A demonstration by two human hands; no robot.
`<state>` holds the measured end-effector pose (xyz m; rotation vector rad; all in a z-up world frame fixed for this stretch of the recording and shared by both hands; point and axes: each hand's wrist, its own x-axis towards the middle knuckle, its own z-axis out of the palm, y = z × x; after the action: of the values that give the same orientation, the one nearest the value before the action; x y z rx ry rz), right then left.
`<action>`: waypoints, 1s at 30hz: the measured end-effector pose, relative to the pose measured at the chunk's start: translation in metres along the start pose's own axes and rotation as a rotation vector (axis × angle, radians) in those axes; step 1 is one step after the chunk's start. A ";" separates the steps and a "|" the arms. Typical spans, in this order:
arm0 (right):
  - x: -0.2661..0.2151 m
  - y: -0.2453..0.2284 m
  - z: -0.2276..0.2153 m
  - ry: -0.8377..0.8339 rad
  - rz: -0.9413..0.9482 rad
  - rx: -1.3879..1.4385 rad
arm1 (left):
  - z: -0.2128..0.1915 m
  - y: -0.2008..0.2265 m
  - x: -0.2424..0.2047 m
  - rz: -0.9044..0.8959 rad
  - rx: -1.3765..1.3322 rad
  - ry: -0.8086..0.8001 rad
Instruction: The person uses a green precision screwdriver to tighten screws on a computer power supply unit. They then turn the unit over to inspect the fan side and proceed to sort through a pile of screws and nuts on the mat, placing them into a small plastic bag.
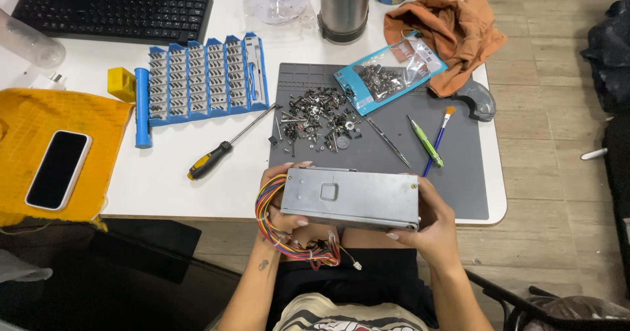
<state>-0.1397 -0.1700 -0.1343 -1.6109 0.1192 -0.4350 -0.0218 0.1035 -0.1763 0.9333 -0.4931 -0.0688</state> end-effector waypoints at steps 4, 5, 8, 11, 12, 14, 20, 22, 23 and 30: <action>0.002 -0.080 0.028 0.061 0.166 -0.299 | 0.029 -0.015 -0.020 -0.130 -0.358 0.254; 0.003 -0.094 0.028 0.062 0.170 -0.297 | 0.032 -0.018 -0.022 -0.135 -0.356 0.255; 0.004 -0.125 0.029 -0.009 0.107 -0.377 | 0.038 -0.029 -0.031 -0.252 -0.645 0.272; -0.001 -0.127 0.032 -0.100 -0.055 -0.382 | 0.048 -0.037 -0.027 -0.334 -0.807 0.454; -0.002 -0.121 0.036 -0.096 -0.140 -0.371 | 0.054 -0.032 -0.021 -0.398 -0.862 0.409; -0.008 -0.117 0.043 -0.091 -0.230 -0.361 | 0.065 -0.035 -0.022 -0.459 -0.917 0.358; -0.010 -0.103 0.067 -0.051 -0.209 -0.338 | 0.059 -0.054 -0.024 -0.545 -1.084 0.455; -0.009 -0.115 0.071 -0.028 -0.174 -0.336 | 0.057 -0.061 -0.024 -0.530 -1.056 0.457; -0.009 -0.114 0.072 -0.044 -0.176 -0.332 | 0.056 -0.062 -0.024 -0.516 -1.055 0.467; -0.014 -0.097 0.074 0.003 -0.248 -0.255 | 0.068 -0.056 -0.029 -0.562 -0.972 0.569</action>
<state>-0.1447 -0.0863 -0.0444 -1.8848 -0.0252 -0.6327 -0.0681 0.0264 -0.1973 0.0771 0.3488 -0.4913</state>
